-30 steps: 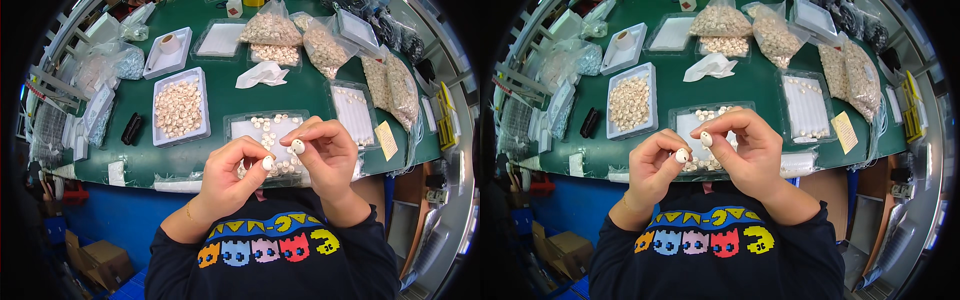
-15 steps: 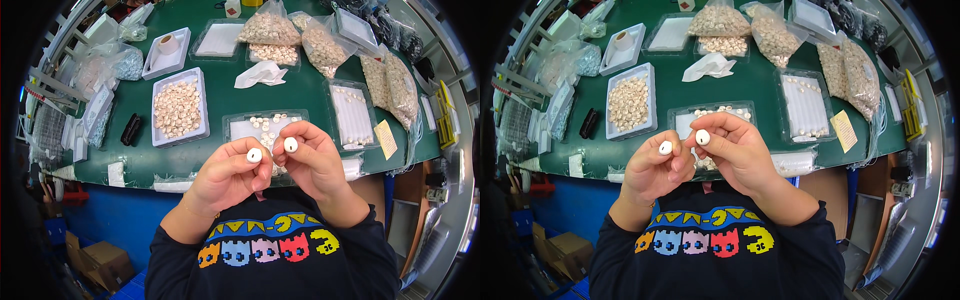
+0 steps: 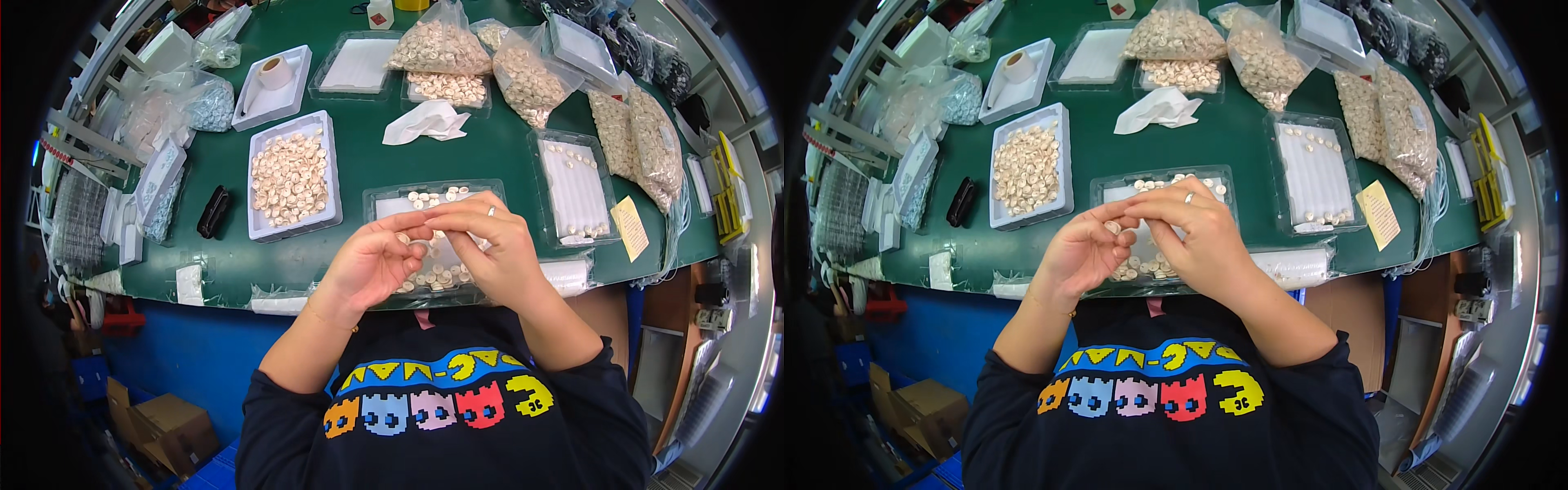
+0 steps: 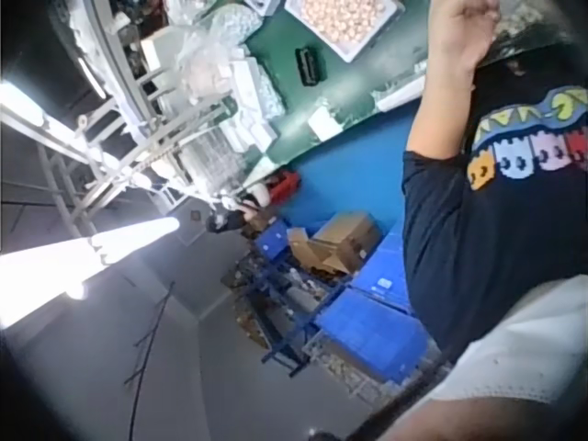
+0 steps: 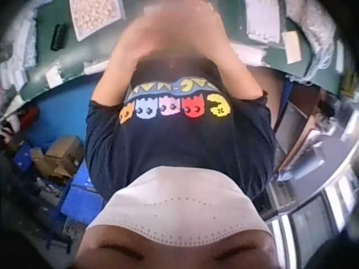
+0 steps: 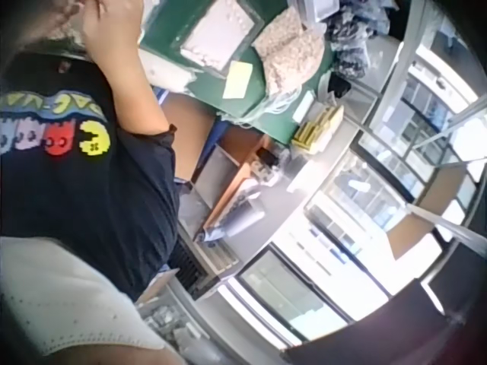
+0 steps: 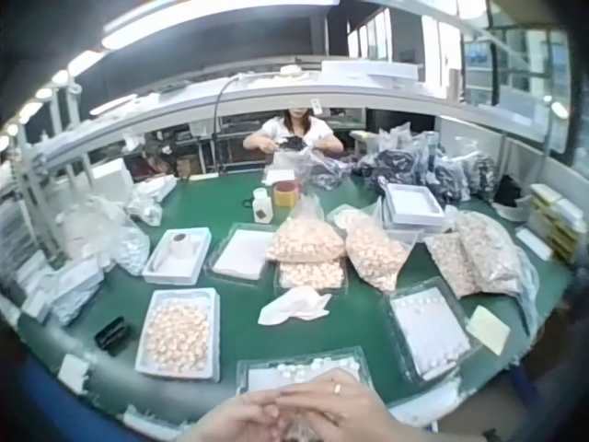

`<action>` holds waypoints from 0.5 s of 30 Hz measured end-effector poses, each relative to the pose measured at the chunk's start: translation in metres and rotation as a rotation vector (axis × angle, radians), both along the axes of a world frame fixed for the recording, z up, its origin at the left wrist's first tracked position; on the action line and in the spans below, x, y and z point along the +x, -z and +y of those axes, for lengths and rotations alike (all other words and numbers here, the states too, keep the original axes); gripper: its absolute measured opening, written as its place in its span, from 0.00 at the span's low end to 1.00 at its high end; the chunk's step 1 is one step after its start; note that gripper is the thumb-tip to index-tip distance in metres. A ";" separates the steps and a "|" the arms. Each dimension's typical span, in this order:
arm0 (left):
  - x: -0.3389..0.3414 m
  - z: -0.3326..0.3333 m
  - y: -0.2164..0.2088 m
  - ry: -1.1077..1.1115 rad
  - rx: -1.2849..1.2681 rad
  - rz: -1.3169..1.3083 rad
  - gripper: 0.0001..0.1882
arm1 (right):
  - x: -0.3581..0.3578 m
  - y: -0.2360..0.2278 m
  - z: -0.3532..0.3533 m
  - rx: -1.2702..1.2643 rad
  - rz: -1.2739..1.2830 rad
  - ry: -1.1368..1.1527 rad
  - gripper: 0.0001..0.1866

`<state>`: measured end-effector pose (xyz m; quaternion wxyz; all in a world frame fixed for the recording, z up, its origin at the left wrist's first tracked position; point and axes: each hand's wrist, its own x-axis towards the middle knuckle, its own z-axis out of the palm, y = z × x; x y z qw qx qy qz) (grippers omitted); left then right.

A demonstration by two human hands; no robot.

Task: The person picks up earphone components from a tray by hand, turns them around between fingers, and places them back on the tray.

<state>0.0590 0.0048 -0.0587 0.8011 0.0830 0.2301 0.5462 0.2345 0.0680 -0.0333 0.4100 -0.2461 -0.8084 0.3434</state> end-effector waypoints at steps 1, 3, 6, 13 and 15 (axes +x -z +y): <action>-0.010 0.001 0.004 -0.059 -0.007 0.033 0.19 | 0.001 0.004 0.004 0.000 0.000 -0.001 0.08; -0.039 0.007 0.009 -0.203 0.026 0.154 0.19 | 0.005 0.011 0.013 -0.019 -0.048 0.055 0.07; -0.080 0.016 -0.001 -0.524 0.086 0.608 0.16 | 0.014 0.025 0.021 -0.100 -0.258 0.033 0.08; -0.096 0.035 0.012 -0.700 0.477 2.128 0.12 | 0.012 0.062 0.022 -0.034 -0.420 -0.023 0.07; -0.063 0.032 0.010 -0.397 0.573 1.890 0.09 | 0.010 0.065 0.021 -0.075 -0.459 -0.036 0.07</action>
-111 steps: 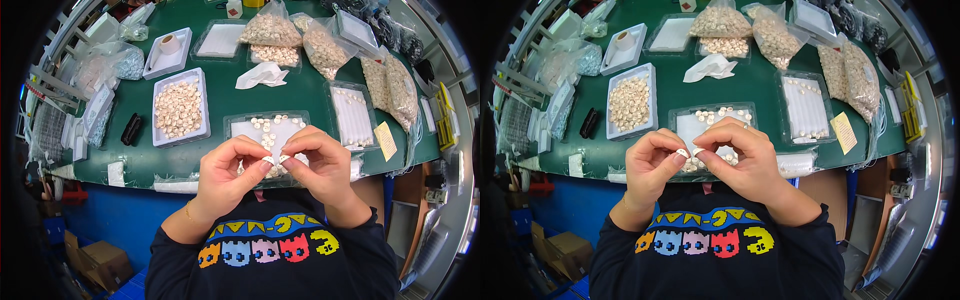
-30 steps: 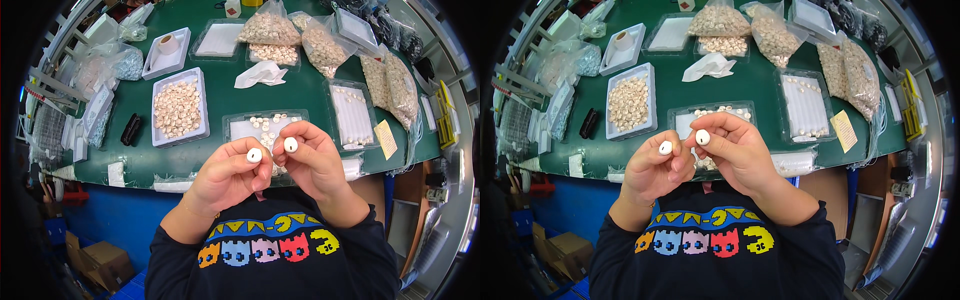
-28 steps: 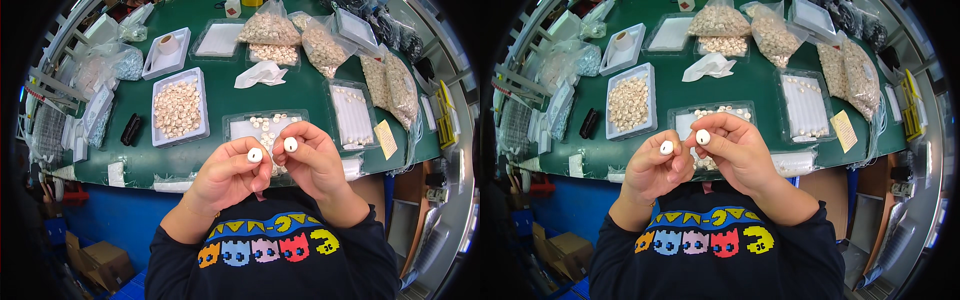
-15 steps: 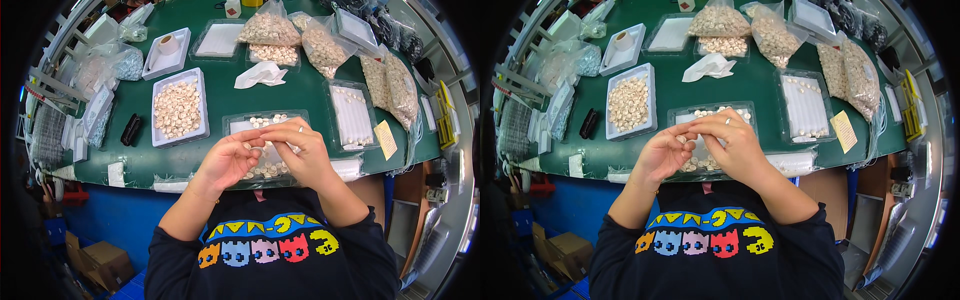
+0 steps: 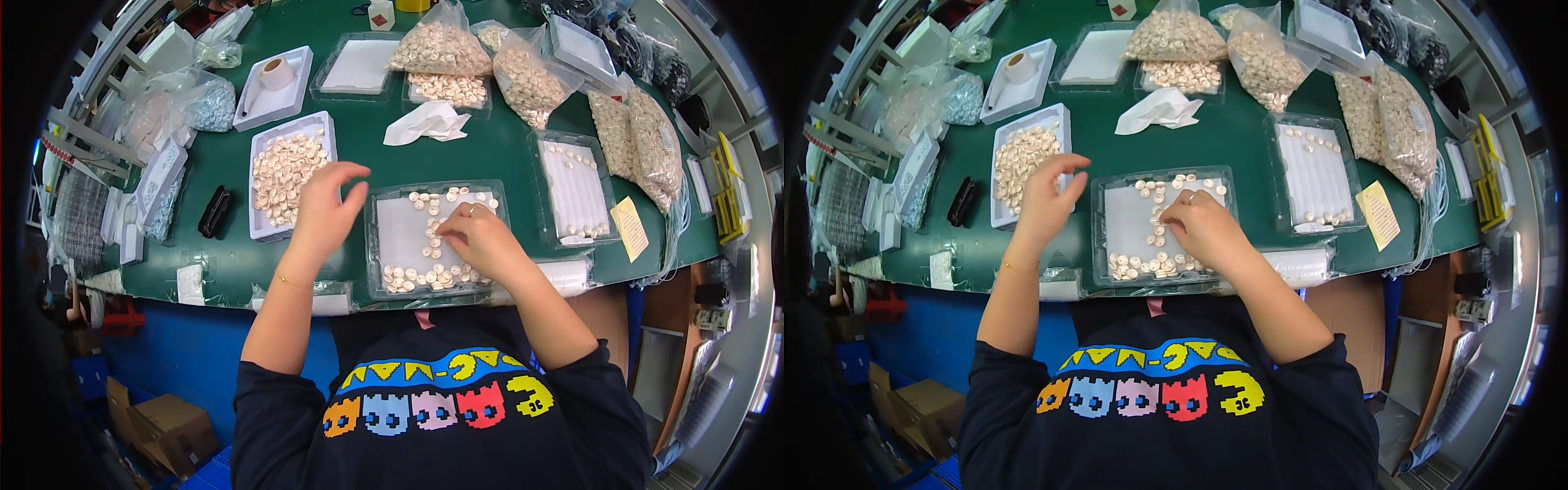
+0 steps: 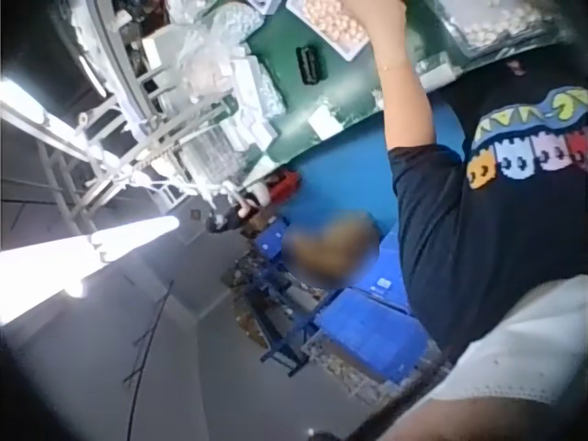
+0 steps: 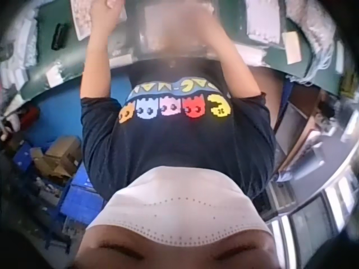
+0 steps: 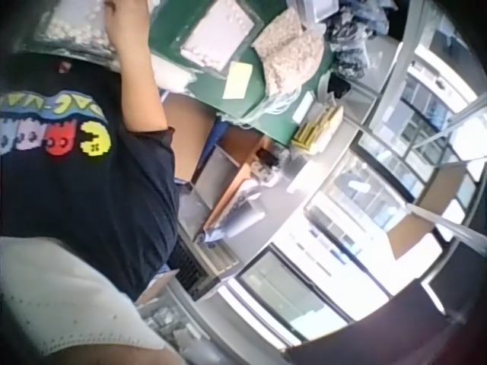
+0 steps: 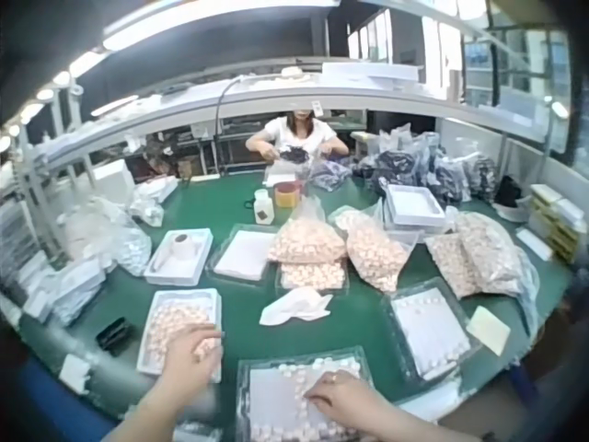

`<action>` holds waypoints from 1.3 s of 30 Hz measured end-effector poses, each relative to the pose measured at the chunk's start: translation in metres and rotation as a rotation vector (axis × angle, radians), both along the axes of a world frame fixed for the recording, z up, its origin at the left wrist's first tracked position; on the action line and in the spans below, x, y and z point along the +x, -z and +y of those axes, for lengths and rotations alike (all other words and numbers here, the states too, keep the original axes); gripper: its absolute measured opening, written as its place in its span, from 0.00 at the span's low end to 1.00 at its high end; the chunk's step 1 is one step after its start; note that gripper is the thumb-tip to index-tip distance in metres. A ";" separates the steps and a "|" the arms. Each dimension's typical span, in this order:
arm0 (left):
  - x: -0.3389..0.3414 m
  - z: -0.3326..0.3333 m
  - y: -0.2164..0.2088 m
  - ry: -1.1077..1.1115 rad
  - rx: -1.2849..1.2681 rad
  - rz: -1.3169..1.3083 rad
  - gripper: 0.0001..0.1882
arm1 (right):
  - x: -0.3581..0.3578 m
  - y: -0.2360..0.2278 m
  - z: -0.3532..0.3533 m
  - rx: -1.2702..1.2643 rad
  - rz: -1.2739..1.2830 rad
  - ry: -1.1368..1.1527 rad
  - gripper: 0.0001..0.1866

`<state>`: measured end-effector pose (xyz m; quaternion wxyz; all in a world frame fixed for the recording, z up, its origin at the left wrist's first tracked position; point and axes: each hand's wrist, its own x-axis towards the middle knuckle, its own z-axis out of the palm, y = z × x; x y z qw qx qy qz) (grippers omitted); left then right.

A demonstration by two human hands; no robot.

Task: The person picks up earphone components from a tray by hand, turns them around between fingers, and places them back on the tray.

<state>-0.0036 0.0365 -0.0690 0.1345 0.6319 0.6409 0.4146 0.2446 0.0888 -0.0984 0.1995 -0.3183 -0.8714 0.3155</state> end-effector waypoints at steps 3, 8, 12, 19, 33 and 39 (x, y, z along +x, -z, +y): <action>0.043 -0.011 0.007 0.252 -0.293 0.101 0.07 | -0.003 0.002 0.000 -0.013 -0.011 -0.007 0.07; 0.070 -0.023 0.034 0.325 -0.261 0.285 0.05 | -0.006 0.006 0.006 0.023 -0.066 -0.033 0.07; 0.067 -0.020 0.033 0.357 -0.331 0.242 0.04 | -0.006 0.008 0.002 0.142 -0.100 -0.020 0.06; 0.056 -0.021 0.032 0.345 -0.294 -0.039 0.10 | -0.012 0.016 -0.002 0.272 -0.040 0.071 0.04; 0.049 -0.019 0.030 0.162 -0.114 0.356 0.08 | -0.014 0.014 -0.002 0.287 -0.002 0.122 0.03; 0.052 -0.016 0.034 0.221 -0.232 0.388 0.06 | -0.011 0.013 -0.002 0.241 0.012 0.090 0.03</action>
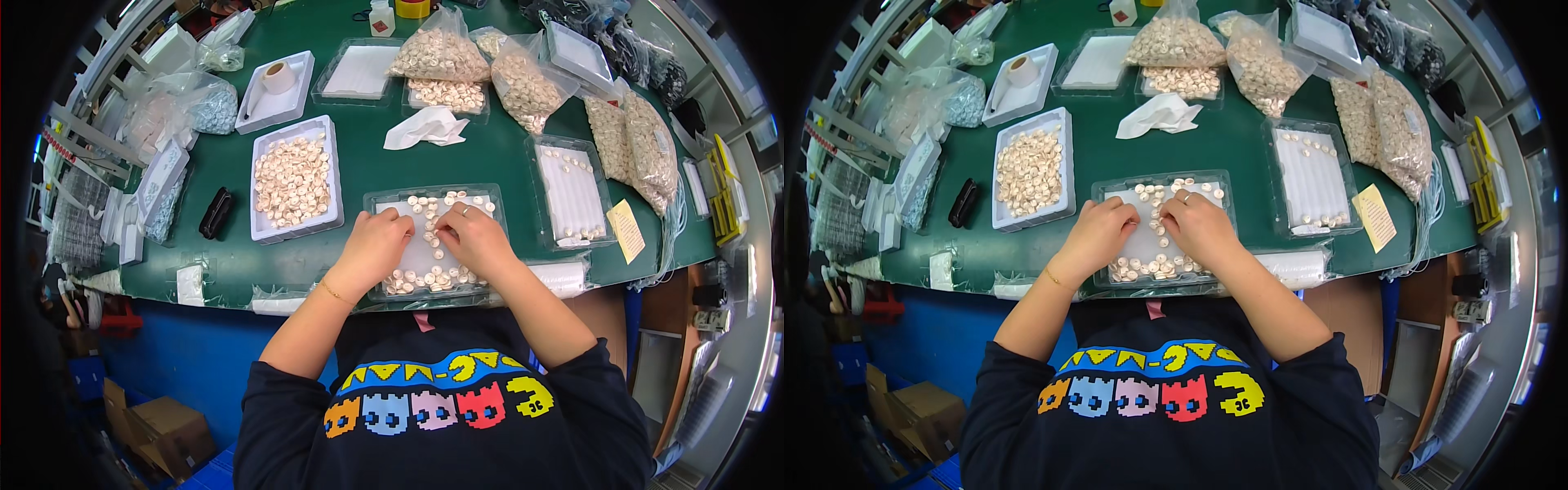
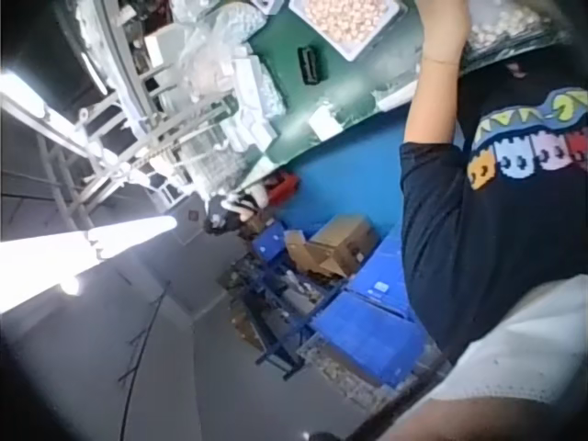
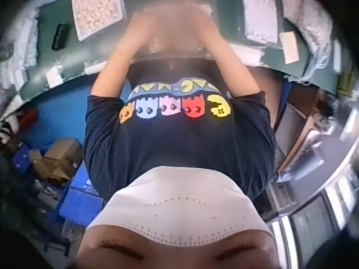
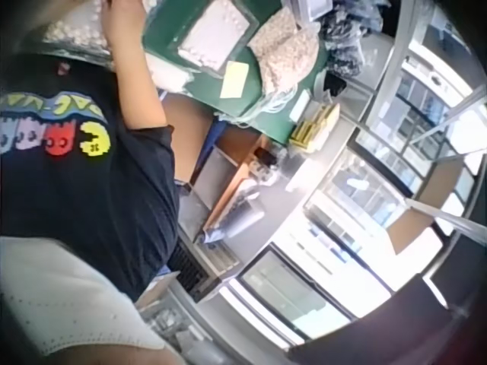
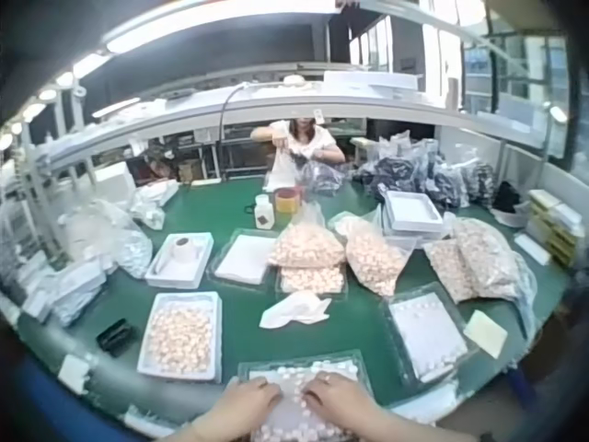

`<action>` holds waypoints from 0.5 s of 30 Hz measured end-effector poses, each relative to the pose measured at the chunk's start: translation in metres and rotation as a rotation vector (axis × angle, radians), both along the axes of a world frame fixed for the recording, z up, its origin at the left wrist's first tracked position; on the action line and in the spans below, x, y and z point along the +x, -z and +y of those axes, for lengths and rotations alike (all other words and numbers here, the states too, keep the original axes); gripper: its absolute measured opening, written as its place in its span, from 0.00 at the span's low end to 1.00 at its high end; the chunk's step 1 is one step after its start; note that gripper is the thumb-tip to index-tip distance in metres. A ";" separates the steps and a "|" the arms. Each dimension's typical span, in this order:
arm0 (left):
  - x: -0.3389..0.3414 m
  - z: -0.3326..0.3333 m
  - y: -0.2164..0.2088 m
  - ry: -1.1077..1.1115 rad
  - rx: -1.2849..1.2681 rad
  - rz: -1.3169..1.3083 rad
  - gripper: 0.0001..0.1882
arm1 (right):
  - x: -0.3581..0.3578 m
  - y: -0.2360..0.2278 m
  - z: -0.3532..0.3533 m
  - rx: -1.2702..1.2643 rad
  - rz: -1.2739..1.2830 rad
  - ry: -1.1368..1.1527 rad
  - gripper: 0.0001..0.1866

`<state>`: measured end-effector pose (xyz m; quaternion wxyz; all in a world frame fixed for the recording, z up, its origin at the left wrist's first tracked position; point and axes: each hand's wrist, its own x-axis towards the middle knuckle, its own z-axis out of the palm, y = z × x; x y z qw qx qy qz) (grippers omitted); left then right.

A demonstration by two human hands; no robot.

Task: The person picks up earphone components from a tray by hand, turns them around between fingers, and places them back on the tray.

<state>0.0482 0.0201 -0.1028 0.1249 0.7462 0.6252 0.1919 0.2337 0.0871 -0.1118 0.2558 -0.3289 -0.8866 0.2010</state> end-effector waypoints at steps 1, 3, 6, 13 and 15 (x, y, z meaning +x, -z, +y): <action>-0.001 -0.001 0.000 0.023 0.019 -0.001 0.06 | 0.001 -0.001 0.000 0.001 0.001 0.000 0.03; -0.001 -0.001 -0.006 0.004 -0.033 -0.129 0.06 | 0.002 -0.002 0.002 -0.227 0.084 0.007 0.04; 0.004 -0.005 -0.029 -0.082 -0.151 -0.482 0.05 | 0.003 -0.019 0.003 -0.493 0.209 0.030 0.05; 0.018 -0.031 -0.079 -0.083 -0.152 -1.462 0.08 | 0.007 -0.084 -0.019 -0.697 0.642 -0.125 0.08; 0.023 -0.041 -0.095 -0.063 -0.155 -1.561 0.08 | 0.009 -0.098 -0.026 -0.566 0.703 -0.192 0.07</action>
